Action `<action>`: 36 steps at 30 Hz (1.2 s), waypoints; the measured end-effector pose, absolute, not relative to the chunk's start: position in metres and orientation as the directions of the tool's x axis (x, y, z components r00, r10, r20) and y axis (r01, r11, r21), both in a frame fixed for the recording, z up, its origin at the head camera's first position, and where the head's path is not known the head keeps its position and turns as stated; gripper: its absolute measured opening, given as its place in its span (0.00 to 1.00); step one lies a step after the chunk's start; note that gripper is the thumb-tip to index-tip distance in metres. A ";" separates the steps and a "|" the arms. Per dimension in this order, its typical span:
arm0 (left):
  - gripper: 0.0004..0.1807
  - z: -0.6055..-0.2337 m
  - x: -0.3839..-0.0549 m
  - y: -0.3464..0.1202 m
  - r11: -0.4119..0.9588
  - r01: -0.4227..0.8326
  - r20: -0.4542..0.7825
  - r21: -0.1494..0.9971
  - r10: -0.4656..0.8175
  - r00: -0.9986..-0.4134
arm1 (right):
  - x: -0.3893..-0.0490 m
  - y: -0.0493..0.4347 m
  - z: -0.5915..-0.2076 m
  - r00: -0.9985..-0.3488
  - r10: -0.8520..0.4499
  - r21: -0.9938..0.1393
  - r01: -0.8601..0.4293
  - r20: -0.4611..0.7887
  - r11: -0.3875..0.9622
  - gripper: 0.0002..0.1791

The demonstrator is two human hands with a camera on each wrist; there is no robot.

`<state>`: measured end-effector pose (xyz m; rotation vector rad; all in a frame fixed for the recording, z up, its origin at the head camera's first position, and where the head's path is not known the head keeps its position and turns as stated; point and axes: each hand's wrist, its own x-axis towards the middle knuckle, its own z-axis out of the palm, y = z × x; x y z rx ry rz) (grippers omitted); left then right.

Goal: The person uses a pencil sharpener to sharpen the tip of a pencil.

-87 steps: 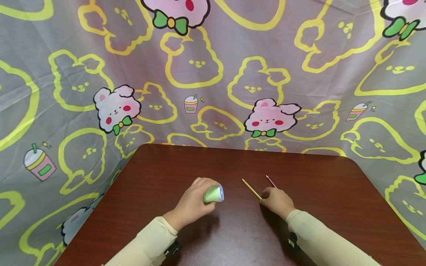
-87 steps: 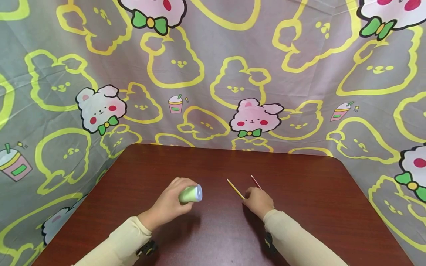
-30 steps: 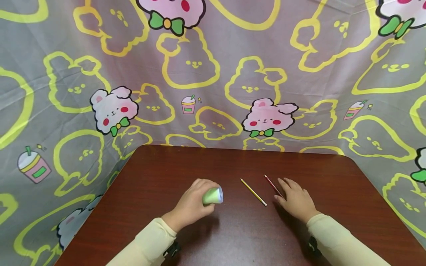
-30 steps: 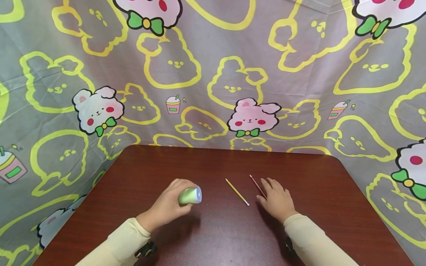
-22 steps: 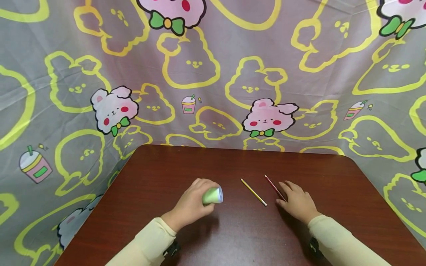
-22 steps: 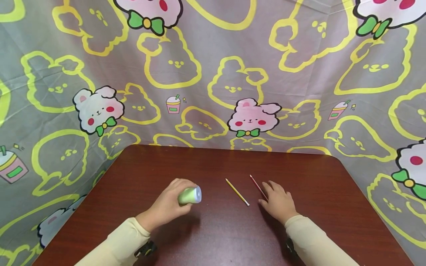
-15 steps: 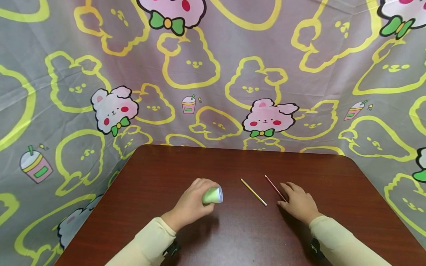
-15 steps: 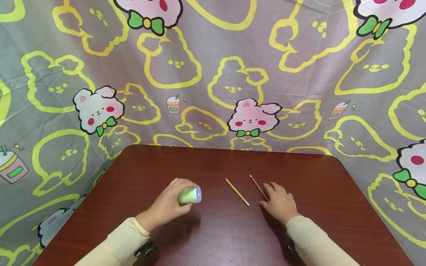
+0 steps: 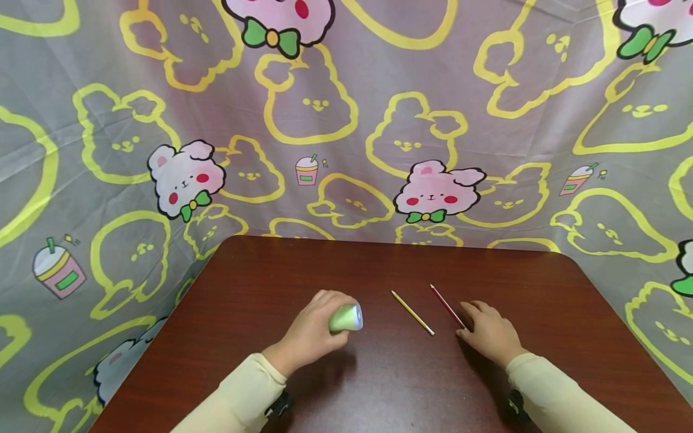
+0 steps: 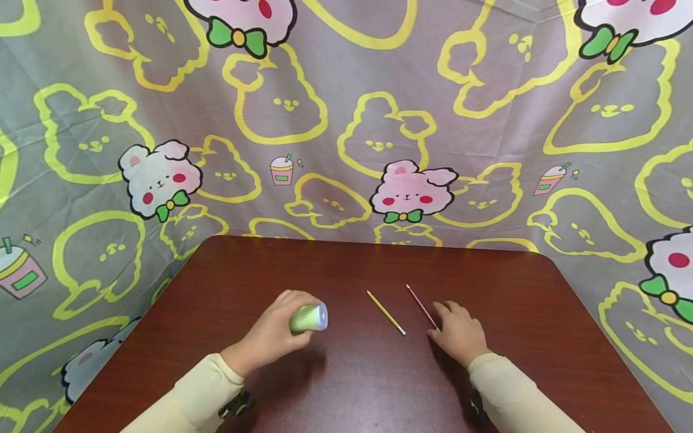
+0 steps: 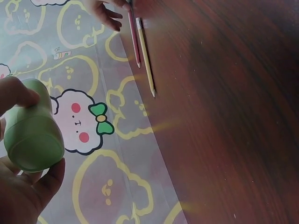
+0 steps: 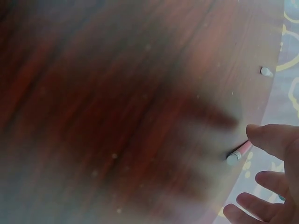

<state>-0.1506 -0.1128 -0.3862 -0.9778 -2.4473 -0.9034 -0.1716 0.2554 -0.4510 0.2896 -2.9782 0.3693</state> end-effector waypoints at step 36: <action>0.28 -0.384 -0.150 -0.113 0.575 0.696 0.514 0.431 0.478 -0.713 | -0.173 0.255 -0.450 -1.000 0.002 -0.559 -0.003 0.007 0.829 0.18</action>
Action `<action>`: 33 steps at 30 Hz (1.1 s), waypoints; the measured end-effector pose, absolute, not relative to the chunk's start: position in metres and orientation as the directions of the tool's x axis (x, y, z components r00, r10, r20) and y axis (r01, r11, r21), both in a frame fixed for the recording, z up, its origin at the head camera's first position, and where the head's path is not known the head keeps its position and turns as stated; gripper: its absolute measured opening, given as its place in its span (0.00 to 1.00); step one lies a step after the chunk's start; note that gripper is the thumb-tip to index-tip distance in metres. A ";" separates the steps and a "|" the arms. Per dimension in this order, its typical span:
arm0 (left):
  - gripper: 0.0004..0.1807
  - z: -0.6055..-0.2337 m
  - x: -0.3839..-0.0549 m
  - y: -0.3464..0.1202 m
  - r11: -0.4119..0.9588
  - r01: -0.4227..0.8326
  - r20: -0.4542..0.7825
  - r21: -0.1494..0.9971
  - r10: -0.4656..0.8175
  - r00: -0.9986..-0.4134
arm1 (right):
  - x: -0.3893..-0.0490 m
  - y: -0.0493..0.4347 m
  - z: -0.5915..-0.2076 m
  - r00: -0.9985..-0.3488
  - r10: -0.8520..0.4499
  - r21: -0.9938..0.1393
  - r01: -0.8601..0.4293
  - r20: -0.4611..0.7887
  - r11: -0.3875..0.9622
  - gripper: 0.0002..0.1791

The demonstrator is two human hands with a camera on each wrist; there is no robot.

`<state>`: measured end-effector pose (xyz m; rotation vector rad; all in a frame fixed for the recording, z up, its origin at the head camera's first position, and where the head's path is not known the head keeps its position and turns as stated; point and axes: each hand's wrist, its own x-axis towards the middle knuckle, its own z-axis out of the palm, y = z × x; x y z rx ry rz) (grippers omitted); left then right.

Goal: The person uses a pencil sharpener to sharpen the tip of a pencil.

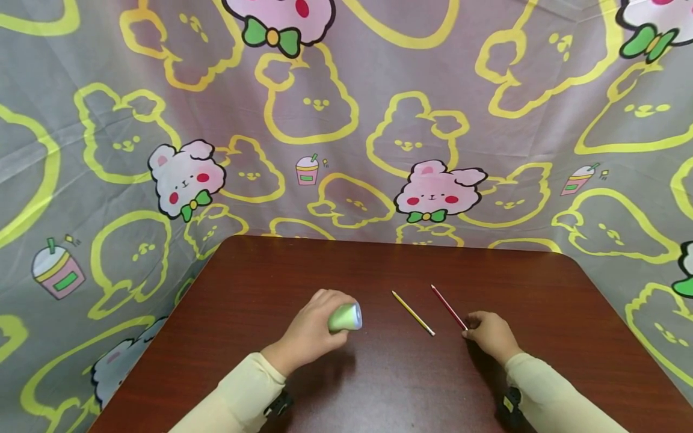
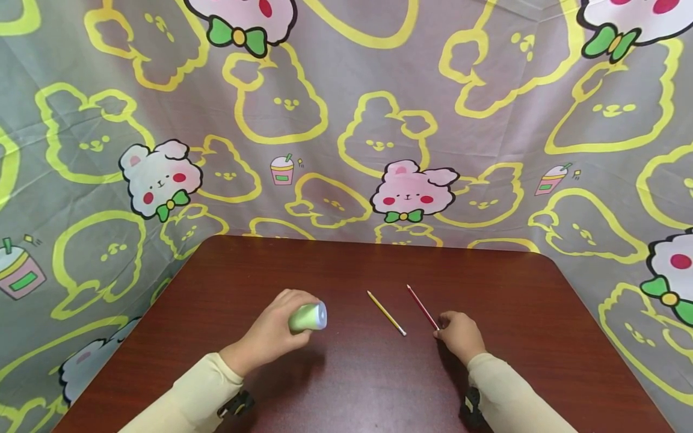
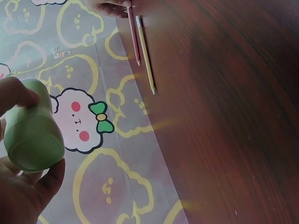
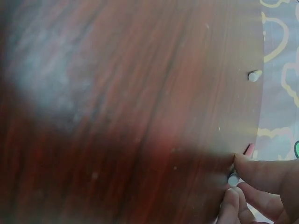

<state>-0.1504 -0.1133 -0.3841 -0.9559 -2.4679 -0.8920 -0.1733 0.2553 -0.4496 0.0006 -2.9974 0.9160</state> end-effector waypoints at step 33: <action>0.28 -0.385 -0.148 -0.113 0.580 0.699 0.524 0.419 0.475 -0.707 | -0.172 0.258 -0.450 -0.999 0.048 -0.552 0.041 -0.003 0.833 0.14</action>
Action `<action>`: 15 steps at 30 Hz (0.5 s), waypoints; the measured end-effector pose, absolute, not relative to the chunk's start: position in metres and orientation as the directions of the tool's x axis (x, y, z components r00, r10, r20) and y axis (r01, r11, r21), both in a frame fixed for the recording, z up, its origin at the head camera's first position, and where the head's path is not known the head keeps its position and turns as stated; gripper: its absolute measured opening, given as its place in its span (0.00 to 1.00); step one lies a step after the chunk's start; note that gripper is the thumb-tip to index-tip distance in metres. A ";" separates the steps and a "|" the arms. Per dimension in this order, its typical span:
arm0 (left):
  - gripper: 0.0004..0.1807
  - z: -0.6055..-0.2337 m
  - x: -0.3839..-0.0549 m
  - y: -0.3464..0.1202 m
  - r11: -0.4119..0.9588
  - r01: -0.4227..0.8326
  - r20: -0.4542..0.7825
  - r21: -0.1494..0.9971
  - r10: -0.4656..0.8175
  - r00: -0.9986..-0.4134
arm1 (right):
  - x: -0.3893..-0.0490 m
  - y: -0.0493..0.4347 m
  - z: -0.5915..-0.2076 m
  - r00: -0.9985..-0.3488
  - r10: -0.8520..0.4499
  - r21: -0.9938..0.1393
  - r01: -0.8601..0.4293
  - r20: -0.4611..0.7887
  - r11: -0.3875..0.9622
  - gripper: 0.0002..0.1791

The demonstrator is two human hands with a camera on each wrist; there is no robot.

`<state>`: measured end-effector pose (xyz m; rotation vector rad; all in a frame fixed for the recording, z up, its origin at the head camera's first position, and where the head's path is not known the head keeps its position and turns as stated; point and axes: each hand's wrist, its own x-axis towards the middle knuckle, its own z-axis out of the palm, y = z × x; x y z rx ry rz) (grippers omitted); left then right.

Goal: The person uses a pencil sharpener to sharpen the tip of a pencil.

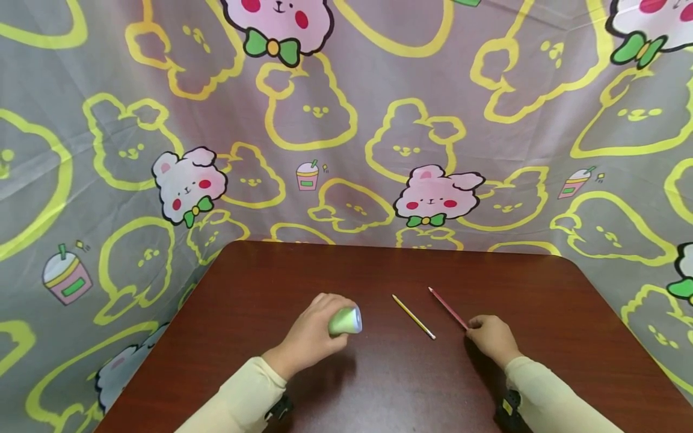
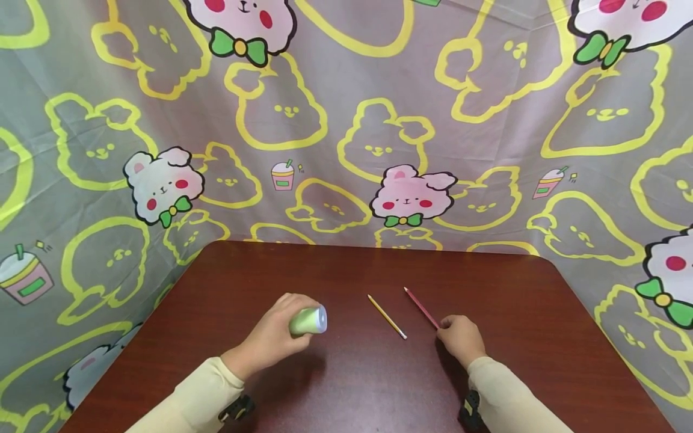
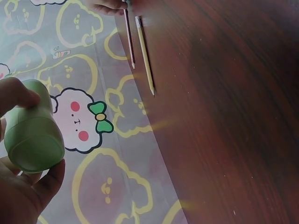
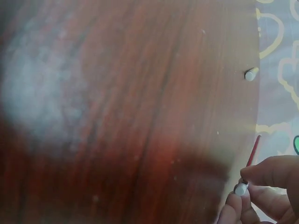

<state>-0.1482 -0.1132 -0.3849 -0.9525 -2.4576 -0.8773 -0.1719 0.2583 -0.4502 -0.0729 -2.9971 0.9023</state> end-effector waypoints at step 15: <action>0.28 -0.390 -0.147 -0.112 0.593 0.684 0.502 0.426 0.474 -0.724 | -0.165 0.263 -0.437 -0.994 0.106 -0.652 0.065 0.024 0.755 0.16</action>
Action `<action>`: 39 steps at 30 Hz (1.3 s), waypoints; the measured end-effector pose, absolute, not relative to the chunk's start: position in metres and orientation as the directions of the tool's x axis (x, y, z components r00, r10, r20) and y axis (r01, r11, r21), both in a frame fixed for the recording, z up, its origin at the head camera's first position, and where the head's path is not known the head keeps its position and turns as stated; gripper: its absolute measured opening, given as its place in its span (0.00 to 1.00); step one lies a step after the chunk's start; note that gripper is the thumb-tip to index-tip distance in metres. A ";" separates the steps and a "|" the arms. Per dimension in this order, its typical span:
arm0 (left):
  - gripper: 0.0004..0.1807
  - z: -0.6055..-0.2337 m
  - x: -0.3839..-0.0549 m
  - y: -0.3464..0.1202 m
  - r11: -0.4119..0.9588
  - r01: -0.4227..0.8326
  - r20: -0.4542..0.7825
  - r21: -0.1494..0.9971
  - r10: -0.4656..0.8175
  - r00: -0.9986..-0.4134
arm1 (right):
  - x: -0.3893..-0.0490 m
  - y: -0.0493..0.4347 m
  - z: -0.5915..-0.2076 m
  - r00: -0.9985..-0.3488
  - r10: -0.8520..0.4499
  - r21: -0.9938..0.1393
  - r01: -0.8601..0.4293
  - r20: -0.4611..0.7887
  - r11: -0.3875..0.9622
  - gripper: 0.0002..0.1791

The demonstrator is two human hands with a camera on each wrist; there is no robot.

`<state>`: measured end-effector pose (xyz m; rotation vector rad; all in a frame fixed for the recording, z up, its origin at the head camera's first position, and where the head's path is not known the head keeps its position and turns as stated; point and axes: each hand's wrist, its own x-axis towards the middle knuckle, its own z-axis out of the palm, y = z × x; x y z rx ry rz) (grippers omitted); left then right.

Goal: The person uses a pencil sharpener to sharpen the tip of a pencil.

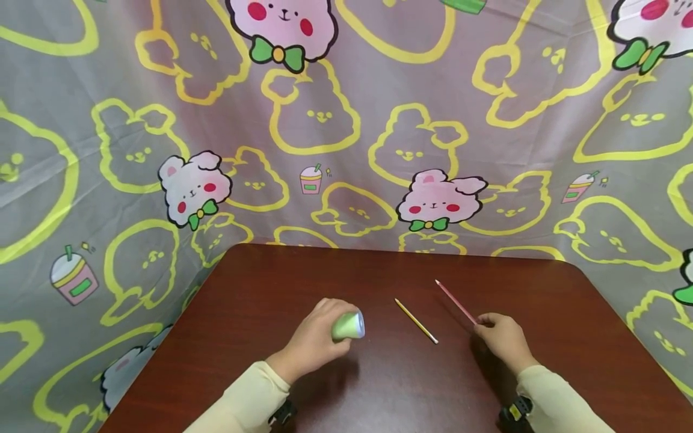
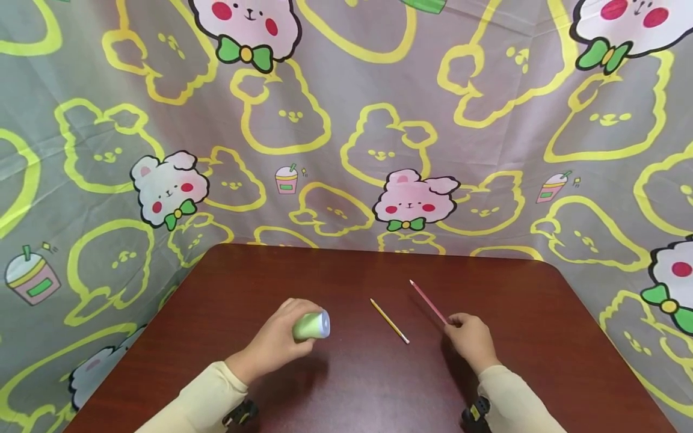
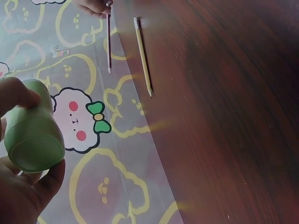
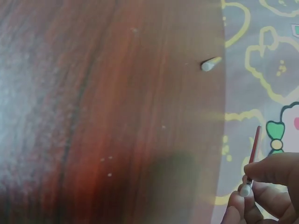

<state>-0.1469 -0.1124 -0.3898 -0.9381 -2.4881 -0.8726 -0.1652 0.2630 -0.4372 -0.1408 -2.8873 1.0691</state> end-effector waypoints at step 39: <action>0.28 -0.387 -0.145 -0.122 0.631 0.634 0.497 0.448 0.414 -0.763 | -0.146 0.242 -0.404 -0.960 -0.024 -0.556 -0.182 0.279 0.811 0.09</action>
